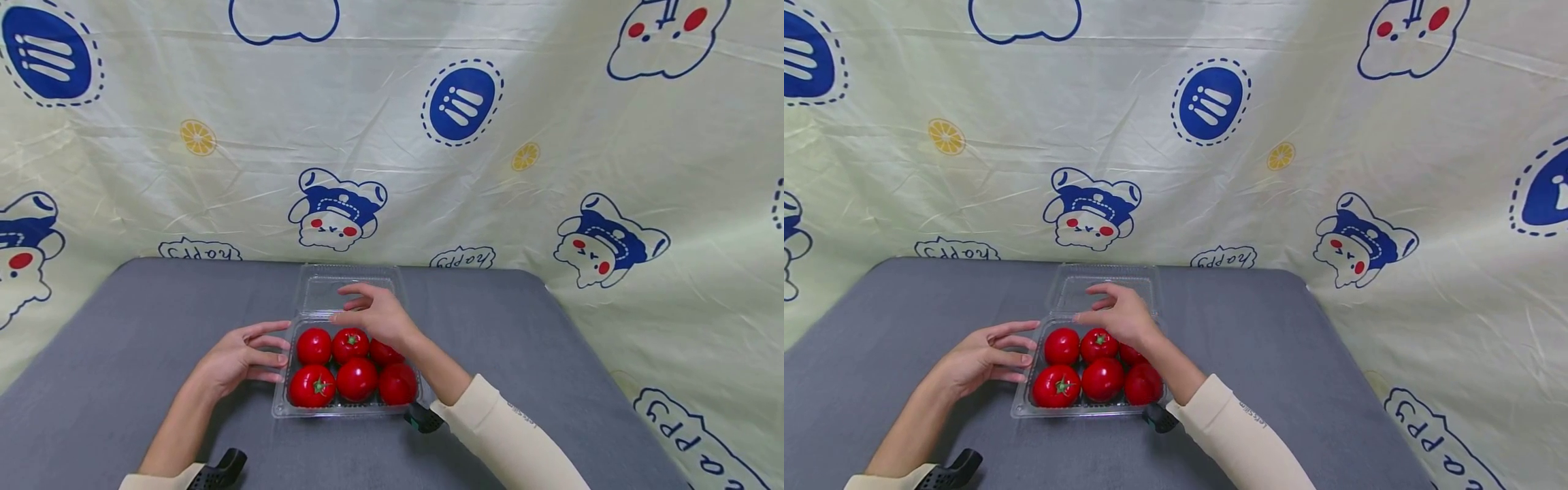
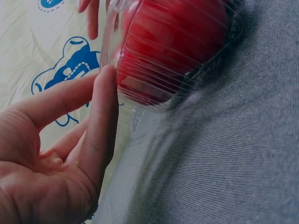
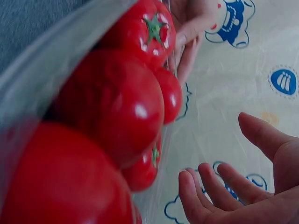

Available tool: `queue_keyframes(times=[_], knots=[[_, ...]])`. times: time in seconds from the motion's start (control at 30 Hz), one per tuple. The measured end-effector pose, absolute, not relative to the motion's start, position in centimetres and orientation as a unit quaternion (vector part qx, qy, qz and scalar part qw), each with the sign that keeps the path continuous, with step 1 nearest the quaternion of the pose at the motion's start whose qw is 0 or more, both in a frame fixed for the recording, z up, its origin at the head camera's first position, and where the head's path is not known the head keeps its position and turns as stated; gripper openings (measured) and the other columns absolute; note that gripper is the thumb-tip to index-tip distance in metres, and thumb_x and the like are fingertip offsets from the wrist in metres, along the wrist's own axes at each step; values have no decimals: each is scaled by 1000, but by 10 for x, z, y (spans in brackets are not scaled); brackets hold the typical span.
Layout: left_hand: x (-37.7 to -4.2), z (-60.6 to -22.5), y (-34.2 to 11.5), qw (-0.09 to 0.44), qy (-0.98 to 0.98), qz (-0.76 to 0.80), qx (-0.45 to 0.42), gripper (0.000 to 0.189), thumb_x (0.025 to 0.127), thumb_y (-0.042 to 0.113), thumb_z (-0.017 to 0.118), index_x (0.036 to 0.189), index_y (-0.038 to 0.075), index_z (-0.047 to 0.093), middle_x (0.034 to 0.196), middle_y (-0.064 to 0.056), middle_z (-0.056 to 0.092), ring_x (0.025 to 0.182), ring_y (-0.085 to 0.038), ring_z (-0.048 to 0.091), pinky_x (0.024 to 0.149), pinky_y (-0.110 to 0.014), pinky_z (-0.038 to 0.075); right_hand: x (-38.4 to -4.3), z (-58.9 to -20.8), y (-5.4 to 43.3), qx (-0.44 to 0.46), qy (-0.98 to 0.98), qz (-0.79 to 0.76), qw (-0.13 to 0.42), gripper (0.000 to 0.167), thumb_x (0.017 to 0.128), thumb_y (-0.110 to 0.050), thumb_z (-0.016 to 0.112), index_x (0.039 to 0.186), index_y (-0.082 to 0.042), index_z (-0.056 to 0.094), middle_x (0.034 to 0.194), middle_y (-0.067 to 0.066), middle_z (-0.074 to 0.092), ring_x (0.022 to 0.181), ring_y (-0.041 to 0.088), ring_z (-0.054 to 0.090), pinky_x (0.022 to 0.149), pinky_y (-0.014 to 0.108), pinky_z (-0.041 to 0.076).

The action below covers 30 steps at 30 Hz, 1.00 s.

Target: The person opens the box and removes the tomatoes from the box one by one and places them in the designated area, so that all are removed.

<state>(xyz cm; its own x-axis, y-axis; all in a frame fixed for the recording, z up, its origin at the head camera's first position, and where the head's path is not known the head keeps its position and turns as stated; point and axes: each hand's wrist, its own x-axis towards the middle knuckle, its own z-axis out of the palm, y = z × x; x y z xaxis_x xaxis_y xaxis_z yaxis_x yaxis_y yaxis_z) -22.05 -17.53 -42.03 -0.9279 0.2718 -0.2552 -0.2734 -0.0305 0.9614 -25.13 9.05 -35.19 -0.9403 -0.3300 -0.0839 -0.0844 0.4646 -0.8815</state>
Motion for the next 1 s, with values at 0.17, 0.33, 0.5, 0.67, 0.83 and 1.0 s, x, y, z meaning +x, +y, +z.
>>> queue_keyframes(times=[0.17, 0.33, 0.5, 0.67, 0.83, 1.0], knots=[[-220, -419, -175, 191, 670, 717, -2, 72, 90, 5, 73, 154, 4, 40, 106, -4, 71, 85, -18, 72, 75, -41, 64, -248, -354, 77, -147, 852, -484, 132, 55, 85, -30, 80, 137, -22, 63, 130, 12, 67, 119, 28, 62, 94, 45, 58], [-220, -418, -175, 190, 672, 716, 3, 71, 90, 6, 72, 153, 3, 41, 106, -4, 72, 85, -18, 72, 75, -41, 64, -247, -356, 67, -150, 869, -450, 140, 55, 83, -28, 81, 135, -25, 65, 127, 6, 68, 119, 27, 63, 93, 44, 59], [-220, -419, -175, 189, 673, 715, 3, 71, 90, 6, 73, 153, 4, 41, 107, -4, 72, 85, -18, 72, 75, -41, 64, -251, -360, 59, -156, 877, -428, 152, 56, 82, -24, 82, 135, -23, 65, 127, 6, 69, 119, 27, 62, 92, 44, 59], [-220, -419, -175, 190, 671, 716, 3, 71, 90, 6, 73, 153, 4, 40, 107, -4, 71, 86, -19, 72, 75, -42, 64, -253, -364, 55, -160, 884, -410, 158, 57, 81, -21, 83, 135, -23, 66, 127, 6, 69, 118, 26, 62, 93, 45, 58], [-221, -420, -176, 191, 670, 718, 3, 71, 90, 6, 73, 153, 3, 40, 106, -4, 72, 85, -19, 72, 75, -42, 64, -255, -367, 52, -166, 892, -383, 174, 60, 79, -18, 83, 135, -26, 65, 131, 6, 67, 119, 27, 60, 92, 46, 57], [-220, -419, -177, 192, 668, 719, 4, 71, 90, 5, 73, 153, 3, 40, 106, -4, 72, 85, -19, 72, 75, -41, 64, -256, -368, 51, -175, 898, -359, 185, 62, 77, -17, 85, 135, -26, 65, 134, 6, 65, 121, 27, 59, 92, 46, 58]])
